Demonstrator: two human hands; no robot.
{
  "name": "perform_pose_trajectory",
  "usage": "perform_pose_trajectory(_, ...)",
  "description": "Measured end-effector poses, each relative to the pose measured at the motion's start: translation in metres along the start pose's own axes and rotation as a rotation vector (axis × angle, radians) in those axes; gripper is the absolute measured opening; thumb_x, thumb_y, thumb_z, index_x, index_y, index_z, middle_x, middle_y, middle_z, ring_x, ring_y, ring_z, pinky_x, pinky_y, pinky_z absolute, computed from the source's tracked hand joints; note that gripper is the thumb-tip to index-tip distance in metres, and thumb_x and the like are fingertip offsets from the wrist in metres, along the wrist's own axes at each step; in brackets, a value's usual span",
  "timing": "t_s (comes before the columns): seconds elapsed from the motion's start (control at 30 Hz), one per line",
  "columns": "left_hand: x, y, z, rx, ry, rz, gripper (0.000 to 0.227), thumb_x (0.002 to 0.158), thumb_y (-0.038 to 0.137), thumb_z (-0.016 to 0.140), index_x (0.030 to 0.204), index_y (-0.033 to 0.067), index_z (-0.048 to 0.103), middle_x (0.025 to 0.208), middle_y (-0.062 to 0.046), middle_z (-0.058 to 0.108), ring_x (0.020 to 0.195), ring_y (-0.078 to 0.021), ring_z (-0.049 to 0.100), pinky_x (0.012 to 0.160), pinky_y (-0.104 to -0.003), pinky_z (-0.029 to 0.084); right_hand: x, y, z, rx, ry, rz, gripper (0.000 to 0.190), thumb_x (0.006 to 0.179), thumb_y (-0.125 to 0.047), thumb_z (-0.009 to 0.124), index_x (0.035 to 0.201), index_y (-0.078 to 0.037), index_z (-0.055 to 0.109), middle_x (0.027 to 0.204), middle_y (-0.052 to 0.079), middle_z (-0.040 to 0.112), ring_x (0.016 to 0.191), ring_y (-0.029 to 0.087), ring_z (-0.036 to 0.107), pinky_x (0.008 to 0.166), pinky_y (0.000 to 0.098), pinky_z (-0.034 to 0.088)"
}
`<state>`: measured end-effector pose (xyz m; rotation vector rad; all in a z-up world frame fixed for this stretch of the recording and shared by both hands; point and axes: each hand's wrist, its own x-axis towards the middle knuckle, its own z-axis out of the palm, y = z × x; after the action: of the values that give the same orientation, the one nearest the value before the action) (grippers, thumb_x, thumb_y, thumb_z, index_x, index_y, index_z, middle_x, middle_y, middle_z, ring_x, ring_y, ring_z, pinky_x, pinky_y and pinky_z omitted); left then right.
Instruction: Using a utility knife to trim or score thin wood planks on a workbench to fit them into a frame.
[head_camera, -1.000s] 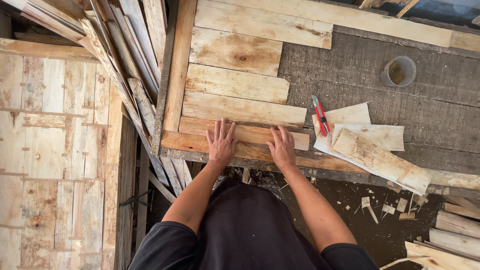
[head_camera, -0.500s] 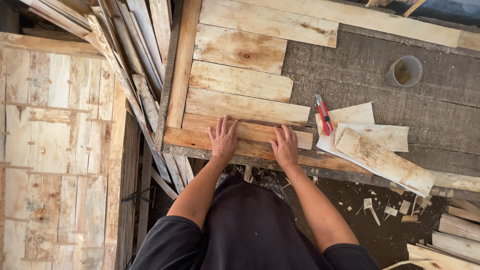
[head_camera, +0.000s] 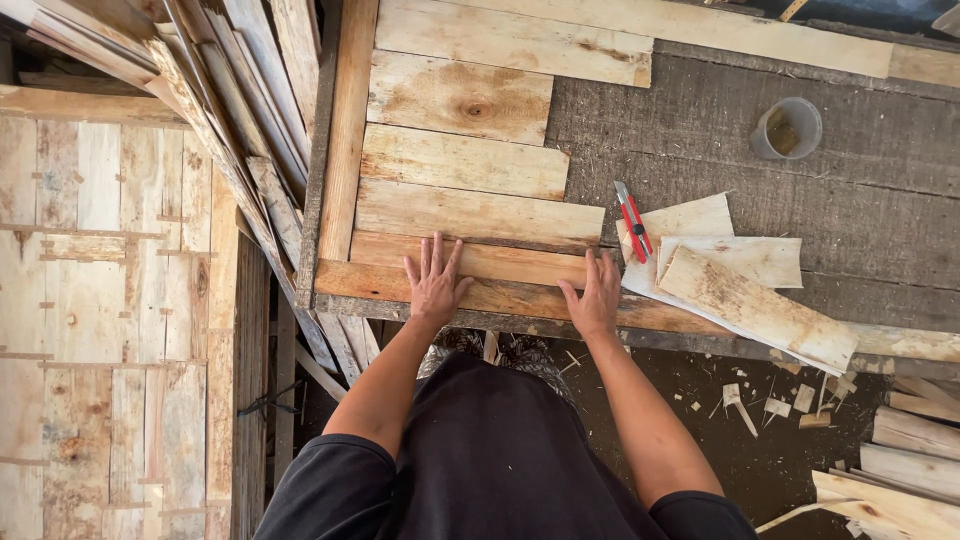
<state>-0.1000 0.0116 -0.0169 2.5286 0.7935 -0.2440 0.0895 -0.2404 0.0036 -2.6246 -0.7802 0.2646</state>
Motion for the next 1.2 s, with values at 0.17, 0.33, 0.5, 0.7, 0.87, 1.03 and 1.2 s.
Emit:
perform_pose_trajectory(0.17,0.002,0.001,0.003,0.022,0.007,-0.006,0.082,0.1,0.06,0.047,0.167,0.0289,0.01,0.173,-0.014,-0.003,0.16,-0.036,-0.002,0.122,-0.069,0.0,0.0,0.002,0.001,0.018,0.037,-0.036,0.084,0.088,-0.043,0.079,0.154,-0.004,0.043,0.156,0.026,0.036,0.146,0.046,0.033,0.12,0.0553,0.031)
perform_pose_trajectory(0.33,0.001,0.002,0.002,0.056,-0.023,-0.021,0.083,0.101,0.062,0.045,0.166,0.0293,0.007,0.173,-0.014,-0.005,0.159,-0.0358,-0.003,0.122,-0.069,0.0,-0.001,0.001,0.002,0.024,0.026,-0.018,0.081,0.089,-0.041,0.078,0.154,-0.006,0.045,0.157,0.025,0.036,0.146,0.047,0.032,0.119,0.0558,0.031)
perform_pose_trajectory(0.5,0.003,0.003,0.0,0.096,-0.074,-0.029,0.081,0.101,0.064,0.038,0.167,0.0305,0.003,0.173,-0.013,-0.009,0.159,-0.0349,-0.006,0.122,-0.068,-0.002,0.0,0.002,0.004,0.031,-0.032,0.035,0.079,0.091,-0.043,0.076,0.154,-0.008,0.044,0.16,0.024,0.032,0.149,0.049,0.025,0.12,0.0578,0.028)
perform_pose_trajectory(0.7,0.004,0.006,-0.008,0.125,-0.148,-0.057,0.078,0.102,0.064,0.032,0.166,0.0318,0.001,0.173,-0.011,-0.011,0.159,-0.0335,-0.008,0.123,-0.066,-0.004,0.0,-0.01,0.003,-0.175,-0.078,0.049,0.075,0.094,-0.049,0.065,0.154,-0.011,0.041,0.162,0.023,0.026,0.151,0.047,0.017,0.12,0.0671,0.018)
perform_pose_trajectory(0.87,0.004,0.012,-0.017,0.105,-0.144,-0.068,0.076,0.102,0.062,0.034,0.166,0.0316,0.004,0.173,-0.011,-0.009,0.159,-0.0342,-0.007,0.122,-0.065,-0.004,0.009,-0.019,0.019,-0.244,-0.113,-0.025,0.071,0.098,-0.039,0.059,0.16,-0.013,0.037,0.167,0.021,0.022,0.154,0.046,0.015,0.122,0.0674,0.012)
perform_pose_trajectory(1.03,0.009,0.015,-0.022,0.075,-0.134,-0.09,0.069,0.104,0.057,0.034,0.165,0.0308,0.015,0.173,-0.012,-0.001,0.159,-0.0351,-0.002,0.122,-0.067,-0.001,0.023,-0.031,0.049,-0.149,-0.139,-0.204,0.065,0.103,-0.035,0.054,0.162,-0.018,0.032,0.172,0.019,0.016,0.158,0.045,0.015,0.128,0.0615,0.014)
perform_pose_trajectory(1.2,0.015,0.015,-0.027,0.077,-0.12,-0.105,0.06,0.105,0.048,0.04,0.161,0.0301,0.028,0.171,-0.012,0.014,0.157,-0.035,0.012,0.119,-0.071,0.009,0.043,-0.08,0.038,-0.21,-0.394,-0.148,0.071,0.1,-0.04,0.059,0.163,-0.03,0.027,0.172,0.013,0.005,0.157,0.042,0.005,0.124,0.0631,0.014)
